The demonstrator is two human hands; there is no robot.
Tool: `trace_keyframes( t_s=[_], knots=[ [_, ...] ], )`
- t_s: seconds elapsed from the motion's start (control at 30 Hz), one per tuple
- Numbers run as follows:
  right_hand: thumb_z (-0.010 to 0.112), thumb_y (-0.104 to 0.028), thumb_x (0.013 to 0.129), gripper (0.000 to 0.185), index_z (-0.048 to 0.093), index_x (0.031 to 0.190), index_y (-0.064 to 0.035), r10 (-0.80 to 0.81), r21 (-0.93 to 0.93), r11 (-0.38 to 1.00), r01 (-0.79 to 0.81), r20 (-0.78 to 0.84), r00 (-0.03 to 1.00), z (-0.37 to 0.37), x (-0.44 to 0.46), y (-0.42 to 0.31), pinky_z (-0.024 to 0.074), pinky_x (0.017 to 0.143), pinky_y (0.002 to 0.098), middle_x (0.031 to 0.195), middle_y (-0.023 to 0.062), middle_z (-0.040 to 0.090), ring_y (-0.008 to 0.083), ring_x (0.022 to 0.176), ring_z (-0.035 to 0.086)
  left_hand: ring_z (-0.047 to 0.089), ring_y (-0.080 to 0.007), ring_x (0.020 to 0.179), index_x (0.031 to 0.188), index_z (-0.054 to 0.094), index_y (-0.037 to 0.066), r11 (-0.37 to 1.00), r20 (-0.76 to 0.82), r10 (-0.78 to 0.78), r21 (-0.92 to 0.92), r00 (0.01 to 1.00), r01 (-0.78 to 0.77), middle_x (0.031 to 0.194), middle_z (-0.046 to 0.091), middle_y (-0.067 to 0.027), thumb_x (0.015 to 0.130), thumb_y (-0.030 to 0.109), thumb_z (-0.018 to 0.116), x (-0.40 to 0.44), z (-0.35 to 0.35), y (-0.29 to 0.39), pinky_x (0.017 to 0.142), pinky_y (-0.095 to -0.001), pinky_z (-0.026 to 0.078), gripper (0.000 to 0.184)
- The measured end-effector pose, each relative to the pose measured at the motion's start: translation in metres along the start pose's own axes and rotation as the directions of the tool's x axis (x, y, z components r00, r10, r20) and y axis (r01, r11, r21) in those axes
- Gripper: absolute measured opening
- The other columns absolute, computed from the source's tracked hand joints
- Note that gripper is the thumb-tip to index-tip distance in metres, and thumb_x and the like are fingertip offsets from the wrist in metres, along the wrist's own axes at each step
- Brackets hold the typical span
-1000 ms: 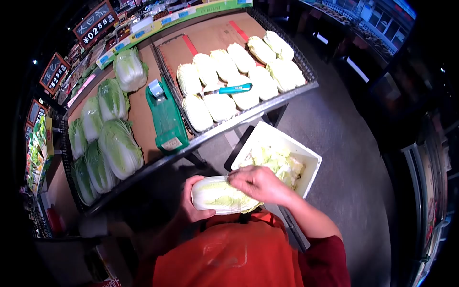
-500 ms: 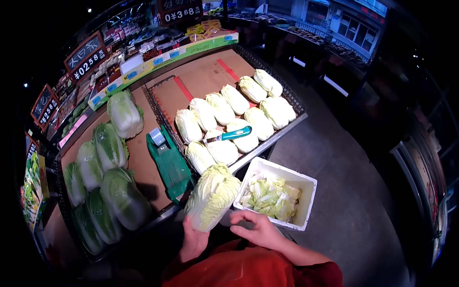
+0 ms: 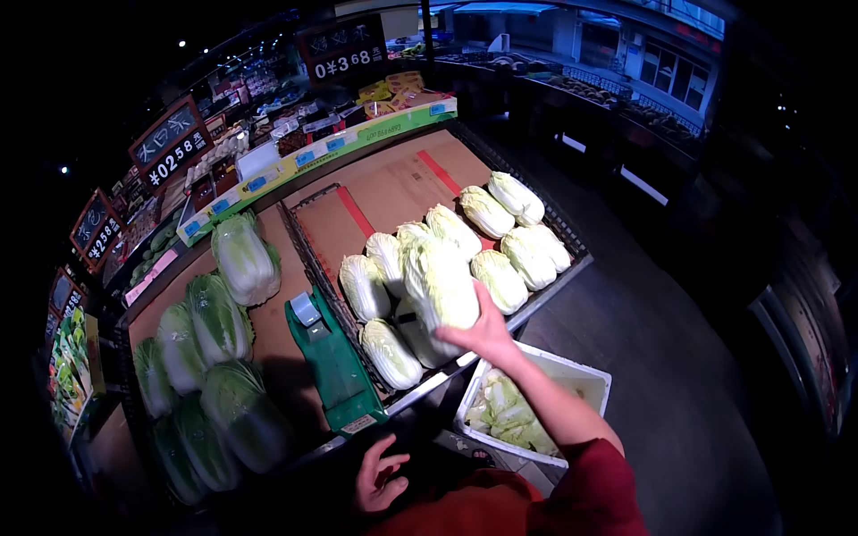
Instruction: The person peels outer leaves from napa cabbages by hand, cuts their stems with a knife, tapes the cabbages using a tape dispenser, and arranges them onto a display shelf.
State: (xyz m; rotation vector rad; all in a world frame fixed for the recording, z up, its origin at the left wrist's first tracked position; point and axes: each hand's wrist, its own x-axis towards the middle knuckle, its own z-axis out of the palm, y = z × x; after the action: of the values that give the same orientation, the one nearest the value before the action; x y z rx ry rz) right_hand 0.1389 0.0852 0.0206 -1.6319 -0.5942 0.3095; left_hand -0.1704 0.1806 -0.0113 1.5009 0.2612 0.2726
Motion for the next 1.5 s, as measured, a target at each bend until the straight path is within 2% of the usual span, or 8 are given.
trace_keyframes(
  t_s=[0.1,0.23,0.5,0.9,1.0,1.23,1.4,1.5],
  knots=[
    [0.080,-0.031,0.054,0.100,0.030,0.135,0.0002,-0.178,-0.357,0.928,0.108,-0.168,0.970,-0.029,0.084,0.011,0.0386,0.099,0.0369,0.122,0.0222,0.049,0.0334,0.115,0.047,0.055,-0.0174,0.106,0.127,0.043,0.005,0.930,-0.086,-0.365,-0.069,0.927,0.360,0.120,0.053,-0.0071,0.083,0.006,0.058,-0.014,-0.009,-0.008,0.090,-0.0317,0.041,0.047],
    [0.077,-0.032,0.055,0.097,0.031,0.134,-0.0007,-0.241,-0.688,0.725,0.020,-0.227,0.944,-0.058,0.186,0.061,0.0405,0.095,0.0407,0.116,0.0237,0.050,0.0382,0.109,0.047,0.056,-0.0151,0.097,0.119,0.050,0.005,0.944,-0.243,-0.253,-0.273,0.936,0.184,0.112,0.056,-0.0036,0.088,0.017,0.058,-0.013,0.015,0.006,0.086,-0.0295,0.043,0.035],
    [0.081,-0.036,0.056,0.105,0.024,0.141,-0.0137,-0.088,-0.792,0.608,-0.045,-0.124,0.988,-0.074,0.253,0.106,0.0411,0.093,0.0438,0.125,0.0171,0.044,0.0350,0.111,0.046,0.056,-0.0126,0.093,0.116,0.052,0.005,0.959,-0.397,-0.267,-0.201,0.878,0.201,0.105,0.057,-0.0038,0.088,0.013,0.057,-0.003,0.042,0.007,0.080,-0.0247,0.044,0.030],
    [0.083,-0.033,0.055,0.108,0.024,0.139,0.0002,-0.264,-0.506,0.845,0.175,-0.108,0.959,-0.100,0.249,0.141,0.0343,0.102,0.0410,0.131,0.0244,0.039,0.0376,0.120,0.040,0.056,-0.0120,0.091,0.114,0.054,0.006,0.920,-0.388,-0.355,-0.305,0.851,0.245,0.102,0.058,-0.0010,0.088,0.010,0.053,0.010,0.064,0.012,0.078,-0.0236,0.044,0.027],
    [0.075,-0.030,0.069,0.083,0.034,0.135,0.0011,-0.188,-0.183,0.972,0.145,-0.245,0.951,-0.113,0.235,0.143,0.0370,0.098,0.0378,0.128,0.0214,0.044,0.0301,0.117,0.045,0.056,-0.0133,0.094,0.115,0.053,0.006,0.906,-0.409,-0.384,-0.337,0.828,0.254,0.104,0.058,-0.0022,0.088,0.010,0.053,0.008,0.068,0.009,0.082,-0.0246,0.043,0.028],
    [0.056,-0.012,0.090,0.040,0.045,0.125,0.0038,-0.110,-0.107,0.991,0.085,-0.267,0.957,-0.178,0.113,0.206,0.0397,0.093,0.0283,0.117,0.0117,0.053,0.0185,0.106,0.051,0.055,-0.0134,0.098,0.115,0.054,0.004,0.918,-0.300,-0.393,-0.184,0.869,0.352,0.103,0.060,-0.0061,0.092,0.015,0.053,0.010,0.061,-0.006,0.087,-0.0291,0.045,0.026],
    [0.058,-0.019,0.089,0.023,0.054,0.108,-0.0065,0.338,0.093,0.941,-0.327,-0.341,0.877,-0.211,-0.073,0.281,0.0400,0.068,0.0243,0.093,-0.0002,0.054,0.0105,0.082,0.051,0.053,-0.0130,0.103,0.115,0.052,0.005,0.845,-0.060,-0.508,-0.227,0.860,0.483,0.108,0.057,-0.0056,0.091,0.020,0.056,0.015,0.050,0.006,0.089,-0.0276,0.042,0.029],
    [0.059,-0.029,0.083,0.032,0.056,0.107,-0.0087,0.725,0.247,0.682,-0.688,-0.354,0.591,-0.196,-0.190,0.253,0.0405,0.062,0.0272,0.091,0.0014,0.058,0.0184,0.079,0.055,0.053,-0.0109,0.101,0.111,0.054,0.005,0.826,0.080,-0.437,-0.358,0.896,0.435,0.104,0.058,-0.0033,0.090,0.023,0.058,0.006,0.044,-0.020,0.088,-0.0245,0.042,0.028]
  ],
)
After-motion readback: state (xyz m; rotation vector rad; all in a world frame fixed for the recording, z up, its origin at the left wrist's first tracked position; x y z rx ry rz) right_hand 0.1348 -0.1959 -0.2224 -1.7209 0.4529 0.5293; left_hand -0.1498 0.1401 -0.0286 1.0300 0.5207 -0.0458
